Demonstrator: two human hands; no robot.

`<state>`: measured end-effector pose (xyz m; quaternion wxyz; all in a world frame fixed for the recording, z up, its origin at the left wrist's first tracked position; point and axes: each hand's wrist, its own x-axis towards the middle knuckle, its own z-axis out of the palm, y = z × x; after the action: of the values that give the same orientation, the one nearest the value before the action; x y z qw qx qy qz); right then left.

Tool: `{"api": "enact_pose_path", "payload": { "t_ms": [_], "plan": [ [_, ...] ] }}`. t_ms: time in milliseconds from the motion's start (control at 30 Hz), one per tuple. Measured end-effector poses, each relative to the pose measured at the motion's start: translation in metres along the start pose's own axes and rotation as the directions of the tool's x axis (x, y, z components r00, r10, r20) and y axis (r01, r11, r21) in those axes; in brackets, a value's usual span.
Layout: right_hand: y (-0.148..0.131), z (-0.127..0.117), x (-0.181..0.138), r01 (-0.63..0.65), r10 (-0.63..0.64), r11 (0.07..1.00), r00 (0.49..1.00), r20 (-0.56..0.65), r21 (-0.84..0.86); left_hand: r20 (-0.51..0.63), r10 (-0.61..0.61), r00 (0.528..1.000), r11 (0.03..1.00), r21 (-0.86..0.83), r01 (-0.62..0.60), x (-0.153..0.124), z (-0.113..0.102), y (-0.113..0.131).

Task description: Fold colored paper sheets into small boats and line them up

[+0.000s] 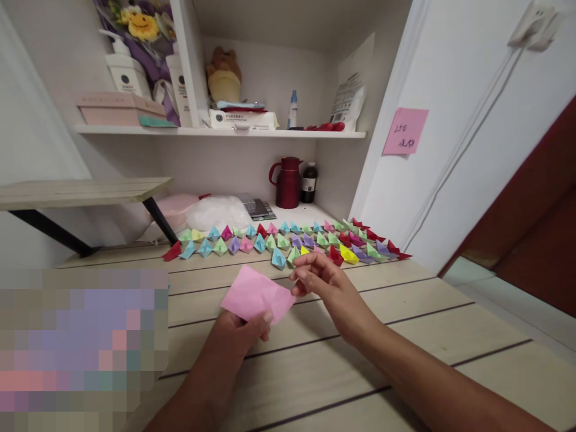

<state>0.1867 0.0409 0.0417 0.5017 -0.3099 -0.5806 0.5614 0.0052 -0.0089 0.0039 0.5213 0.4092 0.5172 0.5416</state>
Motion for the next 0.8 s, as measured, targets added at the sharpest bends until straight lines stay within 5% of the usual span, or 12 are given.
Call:
{"api": "enact_pose_path", "payload": {
  "t_ms": [133, 333, 467, 600, 800],
  "plan": [
    [-0.005, -0.003, -0.003, -0.061, 0.066, 0.995, 0.995, 0.076, -0.074, -0.026, -0.016, 1.000, 0.970, 0.241, 0.022, -0.008, 0.005, 0.006],
    [-0.003, 0.003, -0.004, -0.238, 0.249, 0.968, 0.944, 0.218, -0.075, -0.030, -0.019, 0.999, 0.962, 0.271, 0.026, -0.016, 0.011, 0.017],
    [-0.001, 0.006, -0.005, -0.269, 0.287, 0.957, 0.926, 0.247, -0.107, 0.018, 0.034, 0.999, 0.992, 0.120, -0.035, -0.013, 0.008, 0.015],
    [0.001, 0.008, -0.007, -0.252, 0.268, 0.963, 0.937, 0.225, -0.097, -0.036, 0.036, 0.999, 0.991, 0.129, -0.031, -0.012, 0.006, 0.016],
    [0.006, 0.009, -0.006, -0.069, 0.067, 0.998, 0.987, 0.146, 0.005, -0.110, 0.109, 0.988, 0.994, 0.034, -0.106, -0.016, 0.000, 0.021]
  ]
}}
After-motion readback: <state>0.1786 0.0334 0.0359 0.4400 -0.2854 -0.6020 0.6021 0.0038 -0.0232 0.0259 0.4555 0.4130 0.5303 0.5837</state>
